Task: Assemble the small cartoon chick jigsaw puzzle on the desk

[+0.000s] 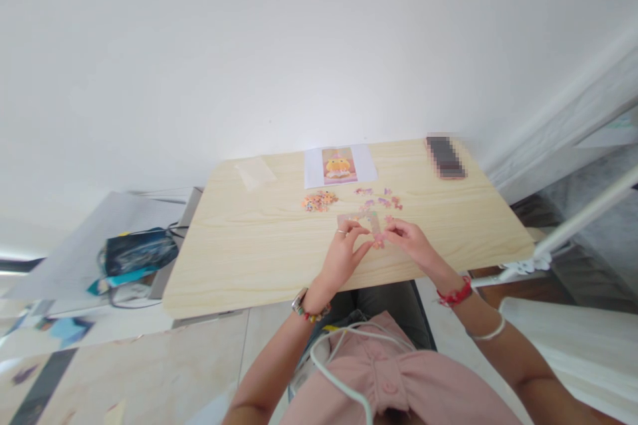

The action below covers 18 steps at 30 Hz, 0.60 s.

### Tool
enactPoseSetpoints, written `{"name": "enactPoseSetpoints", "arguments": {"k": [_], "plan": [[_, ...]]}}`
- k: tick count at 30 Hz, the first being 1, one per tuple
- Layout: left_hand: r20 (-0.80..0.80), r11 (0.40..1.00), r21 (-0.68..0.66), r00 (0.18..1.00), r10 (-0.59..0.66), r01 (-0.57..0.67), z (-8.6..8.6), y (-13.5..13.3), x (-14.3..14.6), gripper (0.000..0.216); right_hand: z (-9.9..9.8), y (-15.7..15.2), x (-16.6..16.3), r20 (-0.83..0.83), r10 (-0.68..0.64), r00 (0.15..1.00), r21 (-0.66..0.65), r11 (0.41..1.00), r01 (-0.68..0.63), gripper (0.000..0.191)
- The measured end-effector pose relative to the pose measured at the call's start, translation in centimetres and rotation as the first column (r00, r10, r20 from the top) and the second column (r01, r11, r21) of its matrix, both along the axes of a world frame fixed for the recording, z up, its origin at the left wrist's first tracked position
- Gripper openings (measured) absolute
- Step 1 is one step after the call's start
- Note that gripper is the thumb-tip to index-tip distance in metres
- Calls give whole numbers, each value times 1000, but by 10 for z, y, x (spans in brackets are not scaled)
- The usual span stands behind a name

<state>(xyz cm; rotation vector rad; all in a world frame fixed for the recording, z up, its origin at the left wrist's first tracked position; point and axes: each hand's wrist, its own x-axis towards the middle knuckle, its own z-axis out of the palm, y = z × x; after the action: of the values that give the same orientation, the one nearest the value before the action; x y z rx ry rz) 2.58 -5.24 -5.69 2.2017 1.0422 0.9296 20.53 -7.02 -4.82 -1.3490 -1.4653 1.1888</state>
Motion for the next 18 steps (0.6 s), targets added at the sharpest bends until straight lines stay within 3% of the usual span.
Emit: {"name": "enactPoseSetpoints", "arguments": {"k": [4, 8, 12, 18], "plan": [[97, 979, -204, 995, 22, -2, 0, -4, 8, 8, -1, -9, -7, -55, -145, 988, 35, 989, 147, 19], [153, 928, -367, 988, -13, 69, 8, -2, 9, 12, -1, -16, -3, 70, -148, 986, 111, 984, 140, 20], [173, 881, -442, 980, -99, 167, 14, 5, 5, 16, 3, -20, 9, 312, -27, 950, 231, 972, -48, 20], [179, 806, -496, 946, -270, 324, 13, 16, 0, 18, 17, -17, 21, 545, 157, 824, 344, 854, -391, 27]]}}
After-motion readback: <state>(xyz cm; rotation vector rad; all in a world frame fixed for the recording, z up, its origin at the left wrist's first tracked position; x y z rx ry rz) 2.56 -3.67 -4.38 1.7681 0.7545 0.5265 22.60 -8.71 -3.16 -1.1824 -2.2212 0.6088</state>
